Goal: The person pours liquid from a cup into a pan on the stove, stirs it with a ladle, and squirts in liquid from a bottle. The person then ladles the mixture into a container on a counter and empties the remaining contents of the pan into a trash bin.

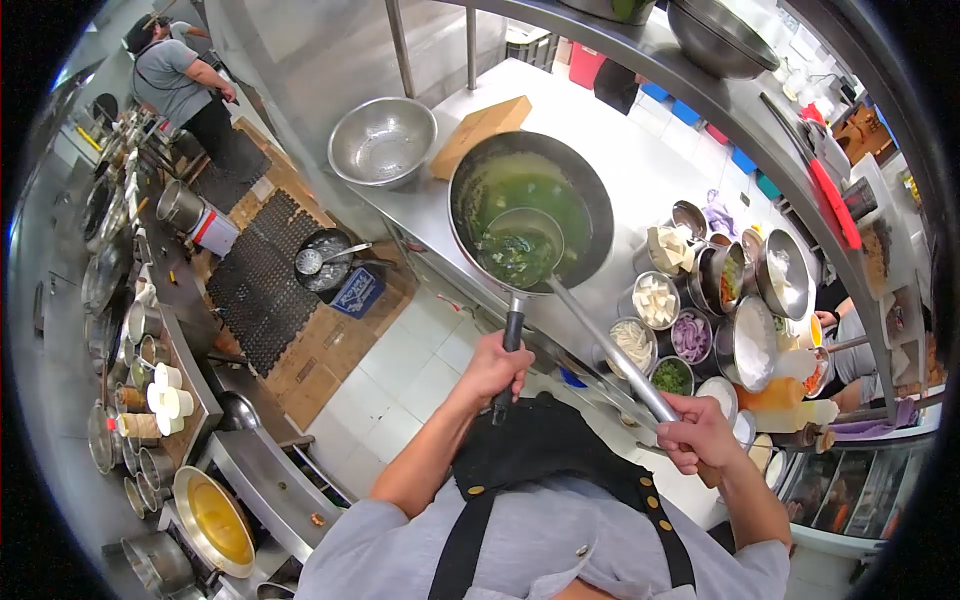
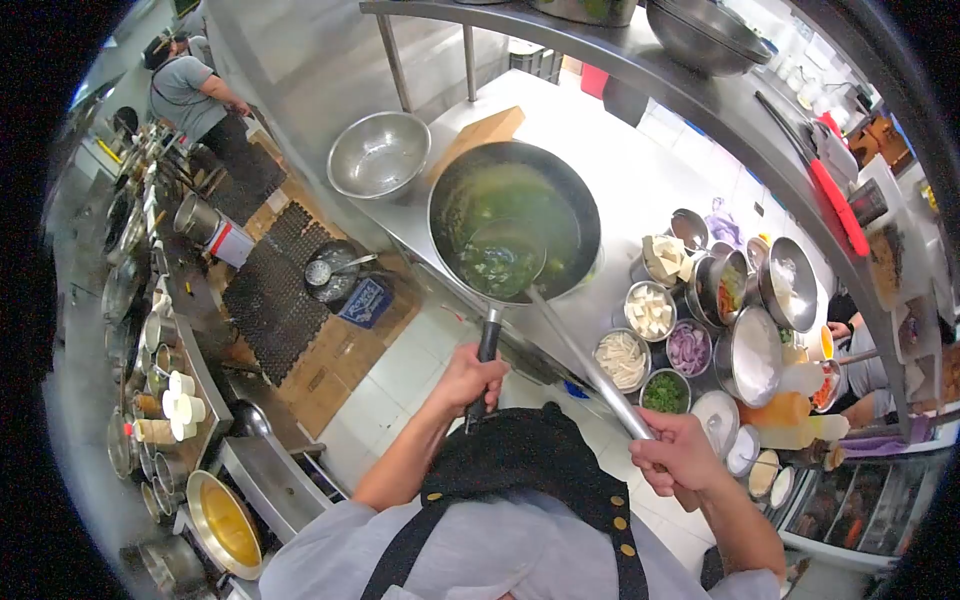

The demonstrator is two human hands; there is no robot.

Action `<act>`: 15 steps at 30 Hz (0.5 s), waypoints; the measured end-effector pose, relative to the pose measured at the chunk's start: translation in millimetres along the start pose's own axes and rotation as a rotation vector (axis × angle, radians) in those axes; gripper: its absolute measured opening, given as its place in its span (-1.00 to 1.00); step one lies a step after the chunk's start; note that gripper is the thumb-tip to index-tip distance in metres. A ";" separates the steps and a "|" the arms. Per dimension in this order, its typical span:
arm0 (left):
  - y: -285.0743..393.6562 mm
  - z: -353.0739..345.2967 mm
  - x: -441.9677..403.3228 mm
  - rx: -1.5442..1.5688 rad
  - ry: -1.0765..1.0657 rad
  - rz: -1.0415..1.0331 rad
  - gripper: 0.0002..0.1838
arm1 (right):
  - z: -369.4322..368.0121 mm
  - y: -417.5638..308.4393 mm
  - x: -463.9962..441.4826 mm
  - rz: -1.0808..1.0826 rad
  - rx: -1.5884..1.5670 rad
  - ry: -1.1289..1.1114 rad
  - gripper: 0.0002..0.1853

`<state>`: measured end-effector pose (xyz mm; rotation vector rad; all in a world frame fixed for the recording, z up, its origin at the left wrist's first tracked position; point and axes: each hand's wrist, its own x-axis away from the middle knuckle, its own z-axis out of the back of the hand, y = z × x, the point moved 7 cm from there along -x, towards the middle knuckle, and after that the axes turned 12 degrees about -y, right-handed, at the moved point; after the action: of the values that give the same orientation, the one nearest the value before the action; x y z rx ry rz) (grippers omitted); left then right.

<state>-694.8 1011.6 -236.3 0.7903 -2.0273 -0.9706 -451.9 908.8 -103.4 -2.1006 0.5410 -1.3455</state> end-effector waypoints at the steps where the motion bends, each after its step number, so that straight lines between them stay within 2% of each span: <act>1: 0.8 -0.7 0.1 -0.011 -0.010 0.002 -0.80 | -1.7 -0.3 -2.8 0.007 0.002 -0.012 -0.42; 3: 0.1 -0.1 5.3 0.025 -0.011 0.016 -0.81 | -9.3 2.3 -6.1 0.025 -0.183 -0.088 -0.43; 9: -5.6 2.3 20.1 0.169 -0.057 0.039 -0.79 | -7.0 -9.0 0.6 0.116 -0.224 -0.068 -0.41; 15: -7.3 20.3 42.6 0.165 0.142 0.073 -0.80 | 15.9 -15.6 12.7 0.229 -0.147 0.081 -0.42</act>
<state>-732.6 982.6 -236.3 0.8415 -2.0153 -0.6922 -431.8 916.8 -89.7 -2.0319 0.9099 -1.2963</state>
